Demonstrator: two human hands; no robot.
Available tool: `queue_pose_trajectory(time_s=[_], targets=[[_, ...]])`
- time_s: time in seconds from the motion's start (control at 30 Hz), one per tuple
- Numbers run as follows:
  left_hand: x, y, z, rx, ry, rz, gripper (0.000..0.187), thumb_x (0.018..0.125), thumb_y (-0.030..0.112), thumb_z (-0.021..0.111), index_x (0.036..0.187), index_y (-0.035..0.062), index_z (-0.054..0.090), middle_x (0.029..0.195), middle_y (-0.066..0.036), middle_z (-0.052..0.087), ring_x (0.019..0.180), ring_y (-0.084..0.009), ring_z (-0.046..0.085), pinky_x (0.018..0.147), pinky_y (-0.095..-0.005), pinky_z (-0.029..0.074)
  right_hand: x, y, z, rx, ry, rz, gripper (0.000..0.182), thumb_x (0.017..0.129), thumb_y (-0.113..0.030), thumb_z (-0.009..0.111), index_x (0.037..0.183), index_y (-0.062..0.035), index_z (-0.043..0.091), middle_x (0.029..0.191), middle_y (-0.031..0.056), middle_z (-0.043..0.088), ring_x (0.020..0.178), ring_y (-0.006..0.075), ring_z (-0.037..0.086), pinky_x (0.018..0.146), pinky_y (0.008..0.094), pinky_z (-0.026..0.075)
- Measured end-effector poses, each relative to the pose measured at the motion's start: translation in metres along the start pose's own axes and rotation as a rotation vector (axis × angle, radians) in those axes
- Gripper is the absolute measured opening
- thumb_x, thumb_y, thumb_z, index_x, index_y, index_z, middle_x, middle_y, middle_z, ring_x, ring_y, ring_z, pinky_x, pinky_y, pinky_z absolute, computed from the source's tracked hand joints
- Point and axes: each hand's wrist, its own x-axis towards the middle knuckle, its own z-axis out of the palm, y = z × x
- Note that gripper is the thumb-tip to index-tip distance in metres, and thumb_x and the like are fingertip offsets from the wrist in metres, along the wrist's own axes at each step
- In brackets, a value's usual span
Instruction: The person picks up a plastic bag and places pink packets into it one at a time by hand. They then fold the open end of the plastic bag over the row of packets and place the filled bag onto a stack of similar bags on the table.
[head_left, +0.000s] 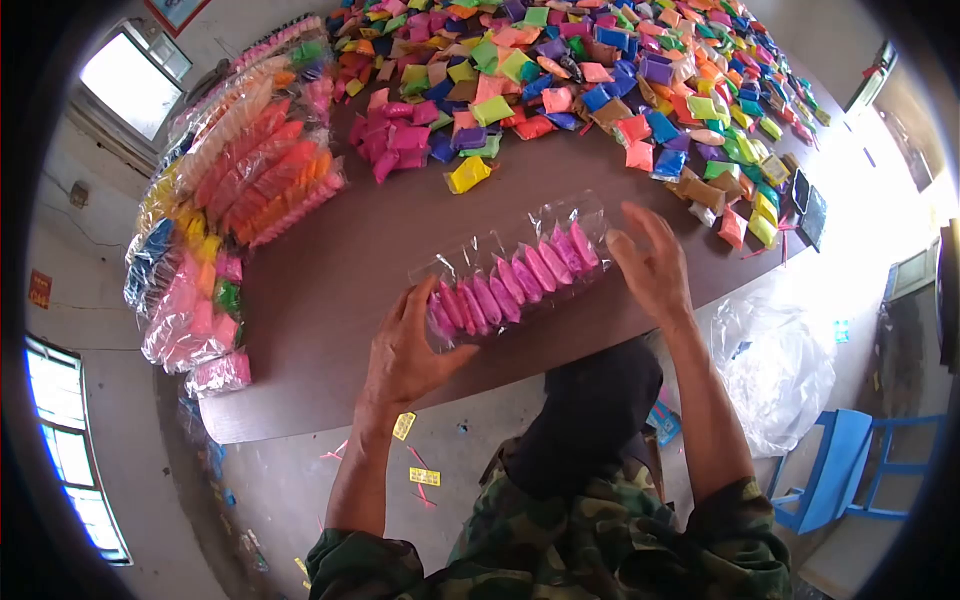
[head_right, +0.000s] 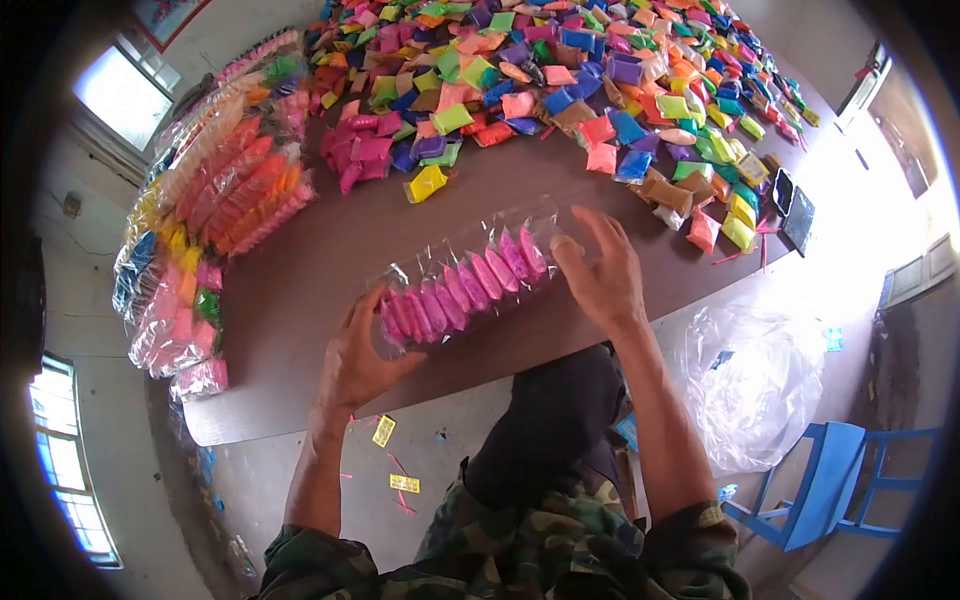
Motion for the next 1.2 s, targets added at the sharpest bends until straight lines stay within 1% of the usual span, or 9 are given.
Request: queue_pose_trajectory(time_s=[0.1,0.2,0.33,0.4,0.53,0.6,0.8,1.03,1.2], targets=[[0.003,-0.007,-0.001,-0.033,-0.024,-0.017,0.093,0.073,0.028,0.093,0.151,0.003,0.05,0.149,-0.022,0.057,0.138,-0.0406,0.056,0.117,-0.0494,0.043,0.006,-0.011,0.004,-0.236,0.006,-0.382,0.046,0.093,-0.027,0.075,0.133,-0.0056,0.069,0.137,0.0178,0.066,0.125,0.0365,0.064,0.102,0.044,0.053],[0.008,-0.008,-0.002,-0.03,-0.021,0.017,0.091,0.073,0.028,0.093,0.15,0.0036,0.052,0.142,-0.019,0.062,0.134,-0.0399,0.059,0.115,-0.0495,0.044,0.009,-0.028,0.013,-0.328,-0.109,-0.47,0.045,0.092,-0.026,0.076,0.132,-0.0062,0.07,0.137,0.0184,0.066,0.128,0.0411,0.061,0.107,0.0471,0.049],[0.011,-0.012,0.002,0.044,0.042,0.152,0.085,0.07,0.018,0.094,0.146,0.0051,0.056,0.136,-0.018,0.067,0.124,-0.0345,0.067,0.108,-0.0452,0.052,0.018,-0.021,0.024,-0.327,-0.158,-0.465,0.039,0.093,-0.024,0.076,0.126,-0.0039,0.072,0.134,0.0163,0.068,0.124,0.0397,0.064,0.104,0.0462,0.051],[0.01,-0.012,0.003,-0.021,0.01,0.089,0.081,0.07,0.019,0.094,0.142,0.0051,0.057,0.134,-0.017,0.069,0.123,-0.0343,0.067,0.108,-0.0454,0.052,0.021,-0.014,0.026,-0.257,-0.197,-0.44,0.036,0.094,-0.022,0.076,0.123,-0.0025,0.073,0.13,0.0158,0.07,0.12,0.039,0.066,0.101,0.0459,0.053],[0.008,-0.009,0.0,-0.091,-0.111,-0.018,0.072,0.073,0.028,0.093,0.133,0.0076,0.059,0.13,-0.016,0.068,0.132,-0.04,0.06,0.113,-0.0501,0.045,0.02,-0.015,0.022,-0.074,-0.371,-0.209,0.033,0.094,-0.022,0.076,0.12,-0.0004,0.073,0.123,0.0162,0.073,0.112,0.0388,0.069,0.095,0.0451,0.056],[0.007,-0.012,0.0,-0.074,-0.128,-0.011,0.077,0.072,0.03,0.093,0.137,0.0073,0.058,0.132,-0.017,0.068,0.132,-0.0405,0.059,0.114,-0.0502,0.045,0.019,-0.021,0.019,-0.005,-0.424,-0.087,0.033,0.094,-0.022,0.077,0.12,-0.0005,0.072,0.122,0.0169,0.073,0.111,0.0392,0.069,0.094,0.0451,0.056],[0.002,0.007,0.0,0.006,-0.037,0.044,0.093,0.069,0.037,0.097,0.146,0.0055,0.056,0.143,-0.018,0.064,0.136,-0.0412,0.056,0.117,-0.05,0.044,0.02,-0.014,0.022,-0.106,-0.305,-0.419,0.034,0.094,-0.025,0.079,0.12,-0.0049,0.074,0.124,0.0165,0.073,0.111,0.0384,0.07,0.094,0.0462,0.056],[0.006,0.009,0.034,0.086,0.09,0.23,0.101,0.061,0.031,0.101,0.147,0.0059,0.055,0.142,-0.016,0.064,0.135,-0.0387,0.058,0.114,-0.0503,0.048,0.02,-0.007,0.02,-0.096,-0.404,-0.416,0.024,0.095,-0.024,0.079,0.111,-0.0063,0.075,0.112,0.0133,0.074,0.103,0.0353,0.071,0.09,0.0442,0.057],[0.005,0.008,0.03,0.062,0.029,0.188,0.103,0.06,0.032,0.102,0.148,0.0062,0.056,0.142,-0.016,0.064,0.136,-0.0391,0.058,0.12,-0.0537,0.039,0.02,-0.001,0.022,-0.026,-0.427,-0.36,0.016,0.095,-0.019,0.079,0.103,-0.0056,0.074,0.104,0.0116,0.074,0.095,0.0334,0.071,0.083,0.0431,0.057]])
